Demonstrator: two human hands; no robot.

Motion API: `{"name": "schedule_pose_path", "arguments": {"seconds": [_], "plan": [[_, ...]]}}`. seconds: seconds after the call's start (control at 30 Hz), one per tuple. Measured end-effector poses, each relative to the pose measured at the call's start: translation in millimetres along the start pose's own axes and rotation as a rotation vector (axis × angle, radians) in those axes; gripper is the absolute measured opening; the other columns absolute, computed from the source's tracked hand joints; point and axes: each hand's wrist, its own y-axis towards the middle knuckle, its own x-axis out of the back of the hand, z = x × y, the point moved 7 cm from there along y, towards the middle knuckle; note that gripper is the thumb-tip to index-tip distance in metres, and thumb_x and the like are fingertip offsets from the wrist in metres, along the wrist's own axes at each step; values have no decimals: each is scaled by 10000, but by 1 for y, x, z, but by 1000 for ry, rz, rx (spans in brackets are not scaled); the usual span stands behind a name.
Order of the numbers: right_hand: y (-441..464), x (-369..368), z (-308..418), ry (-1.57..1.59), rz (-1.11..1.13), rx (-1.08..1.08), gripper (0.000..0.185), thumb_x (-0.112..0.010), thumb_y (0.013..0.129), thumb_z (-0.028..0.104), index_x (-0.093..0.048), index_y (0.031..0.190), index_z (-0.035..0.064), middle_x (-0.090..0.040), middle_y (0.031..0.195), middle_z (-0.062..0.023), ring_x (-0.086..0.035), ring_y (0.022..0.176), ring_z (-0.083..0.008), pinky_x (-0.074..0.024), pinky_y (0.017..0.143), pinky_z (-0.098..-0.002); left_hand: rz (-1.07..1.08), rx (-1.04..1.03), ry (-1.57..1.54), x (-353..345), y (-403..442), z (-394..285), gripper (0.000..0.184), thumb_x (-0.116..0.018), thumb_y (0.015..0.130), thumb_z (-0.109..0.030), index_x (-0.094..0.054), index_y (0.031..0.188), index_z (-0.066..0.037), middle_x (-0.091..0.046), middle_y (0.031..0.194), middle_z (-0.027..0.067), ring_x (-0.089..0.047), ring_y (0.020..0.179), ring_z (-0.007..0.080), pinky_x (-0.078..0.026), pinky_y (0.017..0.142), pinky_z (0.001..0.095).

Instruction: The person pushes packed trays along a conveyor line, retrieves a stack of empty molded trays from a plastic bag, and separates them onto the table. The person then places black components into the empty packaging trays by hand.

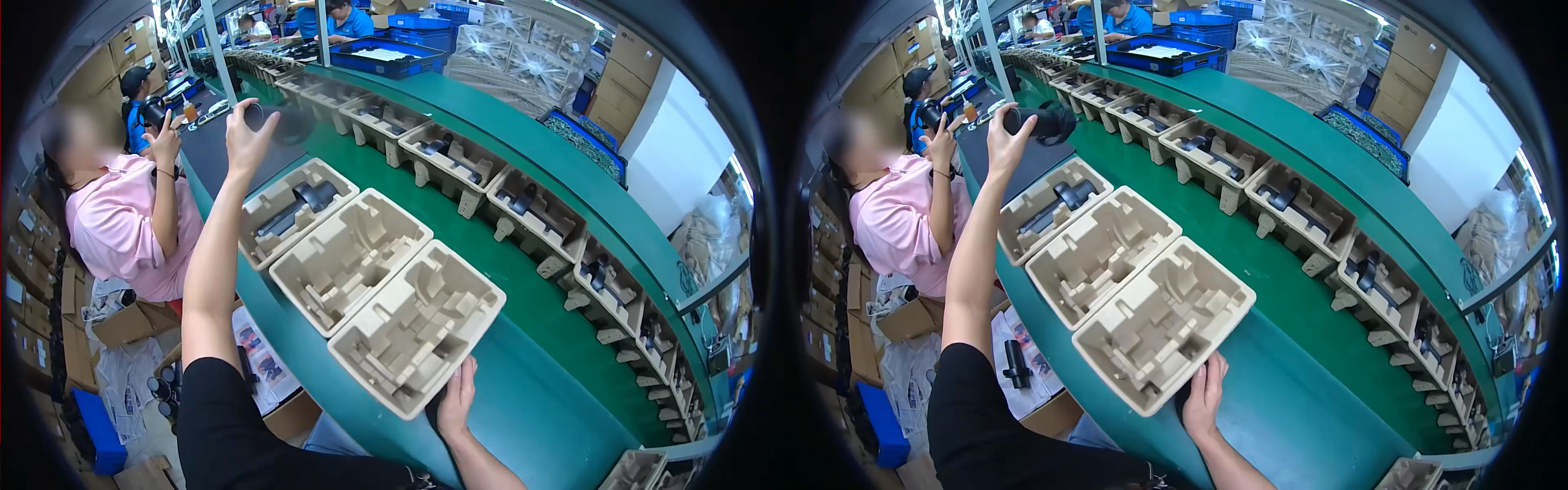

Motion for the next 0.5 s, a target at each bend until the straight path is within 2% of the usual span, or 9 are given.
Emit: {"name": "schedule_pose_path", "arguments": {"seconds": [0.03, 0.1, 0.17, 0.23, 0.3, 0.33, 0.4, 0.43, 0.5], "plan": [[2, -1, 1, -5, 2, 7, 339, -358, 965, 166, -451, 1197, -64, -465, 1136, -152, -421, 1068, -263, -310, 957, -322, 1, -1, 2, 13, -8, -10, 462, -704, 764, -285, -509, 1138, -97, -553, 1061, 185, -549, 1011, 313, -438, 868, 381], [4, -5, 4, -15, 3, 21, 330, -371, 963, 168, -450, 1193, -55, -476, 1147, -177, -419, 1059, -304, -316, 958, -349, 68, -53, -269, 34, -42, -43, 492, -743, 766, -196, -472, 1139, -23, -550, 948, 92, -562, 827, 180, -489, 744, 311], [5, -8, 7, -6, -1, 25, 326, -374, 964, 171, -453, 1188, -53, -478, 1142, -174, -420, 1057, -303, -317, 957, -348, 143, -2, -392, 51, -89, -73, 434, -732, 773, -116, -469, 1105, -23, -531, 985, 73, -536, 900, 155, -465, 805, 273], [8, -15, 14, -9, -11, 32, 319, -380, 966, 178, -459, 1178, -47, -481, 1132, -168, -422, 1053, -299, -319, 954, -345, 211, -8, -502, 45, -134, -86, 430, -731, 755, -77, -453, 1080, -30, -519, 1035, 90, -521, 954, 159, -441, 840, 275], [9, -19, 16, -14, -5, 41, 318, -382, 967, 181, -459, 1178, -44, -480, 1134, -167, -422, 1055, -299, -319, 954, -348, 288, -158, -467, 45, -168, -109, 450, -725, 731, -35, -437, 1077, -25, -504, 1060, 111, -499, 1017, 171, -416, 885, 298], [8, -21, 15, -10, -9, 43, 317, -384, 968, 184, -459, 1178, -41, -480, 1136, -165, -421, 1056, -299, -320, 954, -350, 270, -170, -463, 52, -177, -110, 450, -725, 731, -35, -437, 1077, -25, -504, 1060, 111, -499, 1017, 171, -416, 885, 298], [12, -23, 16, -2, -20, 68, 317, -385, 968, 187, -459, 1178, -39, -479, 1138, -164, -420, 1057, -299, -320, 955, -353, 417, 78, -484, 41, -187, -97, 422, -723, 719, -117, -466, 1035, -8, -501, 1075, 154, -493, 1060, 322, -383, 929, 384], [12, -24, 14, -12, -11, 68, 317, -385, 969, 187, -457, 1181, -37, -477, 1144, -164, -417, 1062, -298, -318, 957, -356, 401, 59, -480, 41, -187, -95, 422, -723, 719, -117, -466, 1035, -8, -501, 1075, 154, -493, 1060, 322, -383, 929, 384], [14, -30, 13, -30, 1, 54, 319, -384, 969, 189, -453, 1186, -35, -472, 1156, -164, -410, 1072, -296, -314, 963, -361, 468, -189, -266, 46, -182, -98, 438, -714, 733, -140, -468, 1074, -16, -486, 1129, 167, -477, 1080, 341, -367, 950, 415]]}}
